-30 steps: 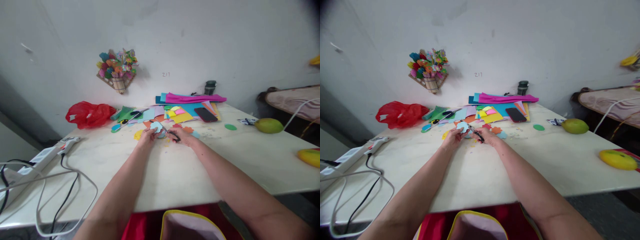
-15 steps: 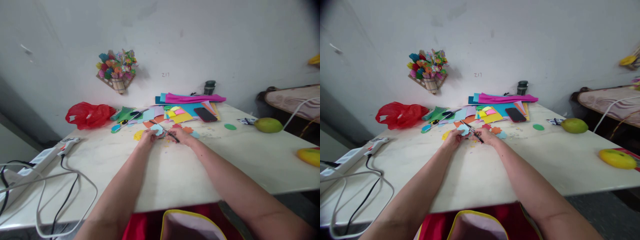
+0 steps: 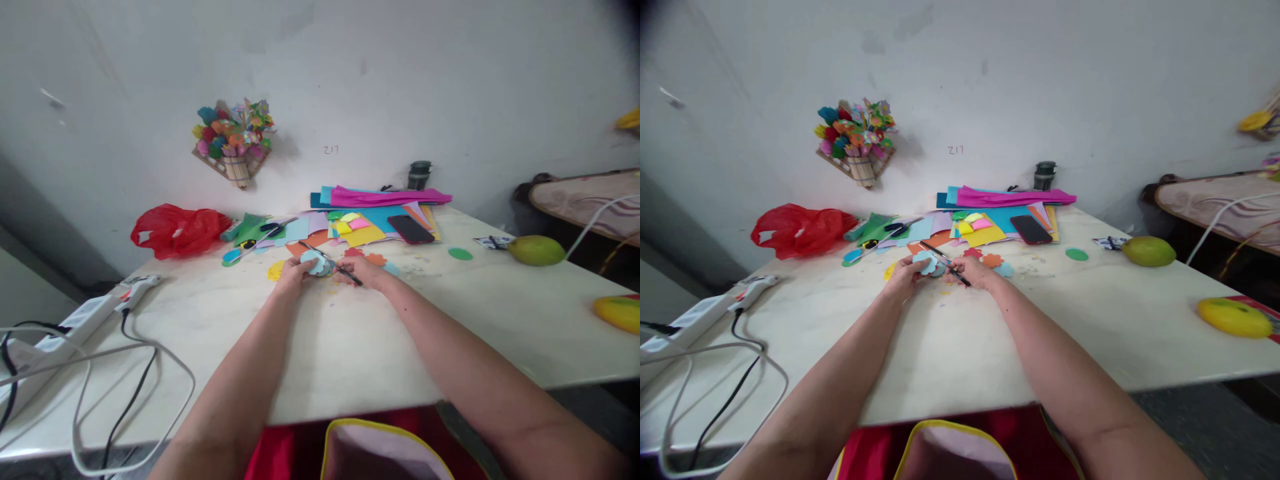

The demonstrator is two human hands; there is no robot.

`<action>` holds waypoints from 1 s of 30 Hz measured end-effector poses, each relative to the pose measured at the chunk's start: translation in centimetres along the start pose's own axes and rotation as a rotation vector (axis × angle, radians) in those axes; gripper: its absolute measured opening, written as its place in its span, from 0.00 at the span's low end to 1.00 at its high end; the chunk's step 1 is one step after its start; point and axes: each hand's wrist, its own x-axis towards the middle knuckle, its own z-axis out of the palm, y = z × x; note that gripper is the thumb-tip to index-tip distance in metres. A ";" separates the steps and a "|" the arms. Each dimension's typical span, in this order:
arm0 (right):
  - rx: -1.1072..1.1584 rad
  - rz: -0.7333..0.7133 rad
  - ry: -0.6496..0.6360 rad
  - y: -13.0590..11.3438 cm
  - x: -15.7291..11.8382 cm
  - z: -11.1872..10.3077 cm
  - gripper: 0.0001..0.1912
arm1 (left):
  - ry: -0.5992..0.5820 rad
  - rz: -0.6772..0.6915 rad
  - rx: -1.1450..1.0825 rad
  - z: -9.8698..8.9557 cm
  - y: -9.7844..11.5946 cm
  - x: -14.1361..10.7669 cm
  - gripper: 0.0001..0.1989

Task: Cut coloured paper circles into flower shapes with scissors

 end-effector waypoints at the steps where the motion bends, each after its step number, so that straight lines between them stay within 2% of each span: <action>1: 0.010 0.005 -0.003 0.0 0.0 0.0 0.16 | -0.010 -0.002 -0.003 0.0 0.0 0.0 0.16; 9: 0.003 0.026 -0.024 0.0 -0.2 -0.1 0.15 | -0.007 -0.028 -0.043 0.5 0.5 -0.4 0.14; 15: 0.115 0.054 -0.061 0.2 0.2 -0.4 0.18 | -0.033 -0.013 -0.063 0.3 0.4 -0.4 0.14; 30: 0.167 0.078 -0.039 -0.8 -0.2 0.2 0.16 | -0.105 -0.014 -0.088 0.2 0.5 -0.4 0.13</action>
